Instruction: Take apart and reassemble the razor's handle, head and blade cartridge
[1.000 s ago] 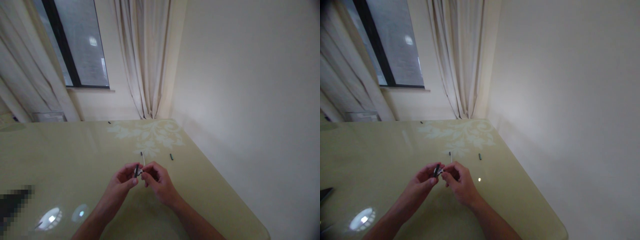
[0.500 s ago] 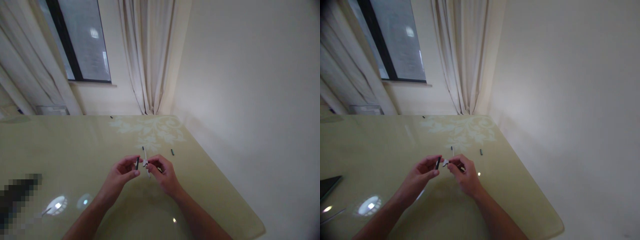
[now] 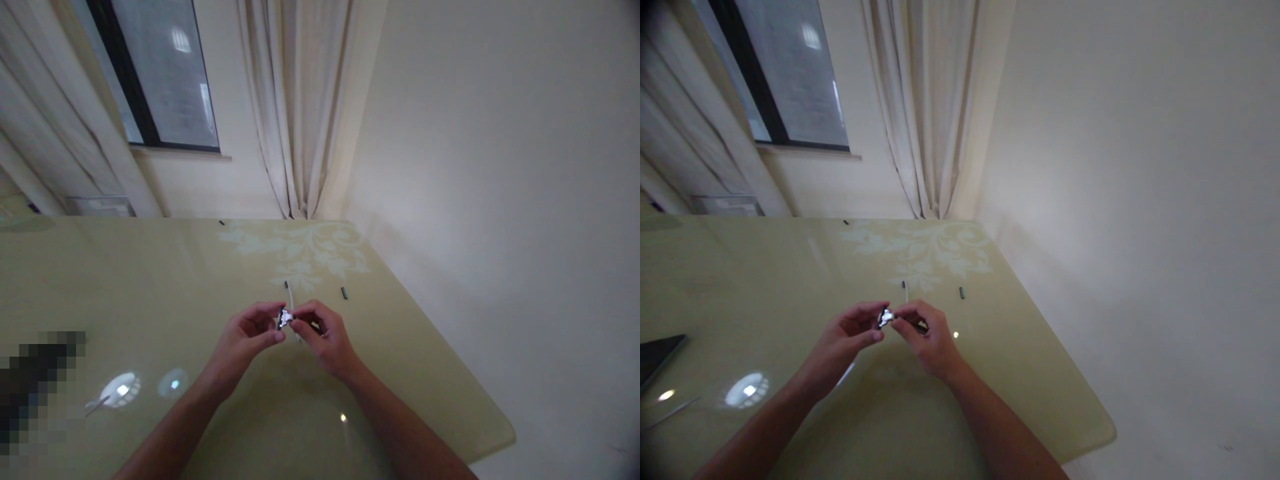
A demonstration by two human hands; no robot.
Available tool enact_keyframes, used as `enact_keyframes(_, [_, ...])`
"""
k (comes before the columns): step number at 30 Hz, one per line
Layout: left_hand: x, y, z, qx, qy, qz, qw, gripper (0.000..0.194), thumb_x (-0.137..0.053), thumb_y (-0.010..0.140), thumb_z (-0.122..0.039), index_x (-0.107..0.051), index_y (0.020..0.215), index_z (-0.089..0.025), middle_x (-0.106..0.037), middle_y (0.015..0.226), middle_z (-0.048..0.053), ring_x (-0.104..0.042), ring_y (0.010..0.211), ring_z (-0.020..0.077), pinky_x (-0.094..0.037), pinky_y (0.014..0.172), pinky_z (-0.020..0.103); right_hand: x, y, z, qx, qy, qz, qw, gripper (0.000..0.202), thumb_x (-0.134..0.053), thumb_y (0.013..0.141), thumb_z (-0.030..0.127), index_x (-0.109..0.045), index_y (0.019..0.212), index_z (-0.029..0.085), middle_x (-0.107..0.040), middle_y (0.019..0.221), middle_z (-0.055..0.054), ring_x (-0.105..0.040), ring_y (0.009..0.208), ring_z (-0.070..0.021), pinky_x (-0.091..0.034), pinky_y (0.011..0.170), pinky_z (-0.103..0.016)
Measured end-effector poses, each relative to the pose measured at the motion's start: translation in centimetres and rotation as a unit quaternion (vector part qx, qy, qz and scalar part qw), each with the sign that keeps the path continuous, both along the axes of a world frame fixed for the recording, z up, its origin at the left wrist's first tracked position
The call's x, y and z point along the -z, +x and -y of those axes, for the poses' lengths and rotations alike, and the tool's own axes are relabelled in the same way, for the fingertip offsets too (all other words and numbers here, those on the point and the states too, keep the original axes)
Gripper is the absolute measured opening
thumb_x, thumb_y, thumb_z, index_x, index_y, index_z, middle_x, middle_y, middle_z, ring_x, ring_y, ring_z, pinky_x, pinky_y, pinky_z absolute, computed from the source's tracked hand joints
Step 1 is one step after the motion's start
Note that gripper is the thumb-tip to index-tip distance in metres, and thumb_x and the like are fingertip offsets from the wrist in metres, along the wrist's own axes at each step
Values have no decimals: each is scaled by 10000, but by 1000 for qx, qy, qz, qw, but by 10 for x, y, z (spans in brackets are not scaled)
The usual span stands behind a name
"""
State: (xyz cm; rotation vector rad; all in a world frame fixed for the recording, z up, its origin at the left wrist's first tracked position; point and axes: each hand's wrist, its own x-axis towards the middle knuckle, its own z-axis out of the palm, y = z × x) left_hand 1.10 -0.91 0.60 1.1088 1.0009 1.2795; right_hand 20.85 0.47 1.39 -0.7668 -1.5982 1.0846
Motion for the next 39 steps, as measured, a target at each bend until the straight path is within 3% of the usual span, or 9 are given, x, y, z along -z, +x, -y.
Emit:
enact_keyframes(6, [-4, 3, 2, 8, -10, 11, 1000, 484, -973, 640, -278, -822, 1098, -247, -805, 1005, 57, -685, 884, 199, -551, 795, 290, -1, 1, 0, 8, 4, 2, 1000, 257, -727, 951, 454, -747, 1026, 209, -742, 956, -63, -691, 858, -189, -546, 778, -306])
enact_keyframes(13, [-6, 3, 2, 20, -1, 19, 1000, 466, -961, 670, -306, -815, 1108, -246, -815, 1086, 79, -714, 971, 217, -564, 863, 307, -5, 3, 0, 10, 25, 16, 1000, 192, -733, 957, 392, -759, 1016, 211, -741, 957, -58, -693, 877, -185, -542, 799, -301])
enact_keyframes(27, [-12, 7, 4, 3, 4, 5, 1000, 485, -964, 645, -269, -821, 1106, -224, -803, 992, 67, -691, 851, 188, -564, 777, 285, -8, 5, 1, 12, 23, 34, 999, 200, -743, 948, 402, -767, 1028, 220, -753, 960, -61, -707, 871, -193, -572, 801, -315])
enact_keyframes(39, [-9, 6, 5, -12, 13, -2, 1000, 475, -966, 645, -273, -832, 1099, -238, -787, 918, 34, -643, 781, 155, -535, 723, 257, -13, 6, 2, 18, 38, 37, 998, 163, -759, 942, 362, -784, 1022, 222, -748, 943, -54, -703, 860, -188, -563, 798, -312])
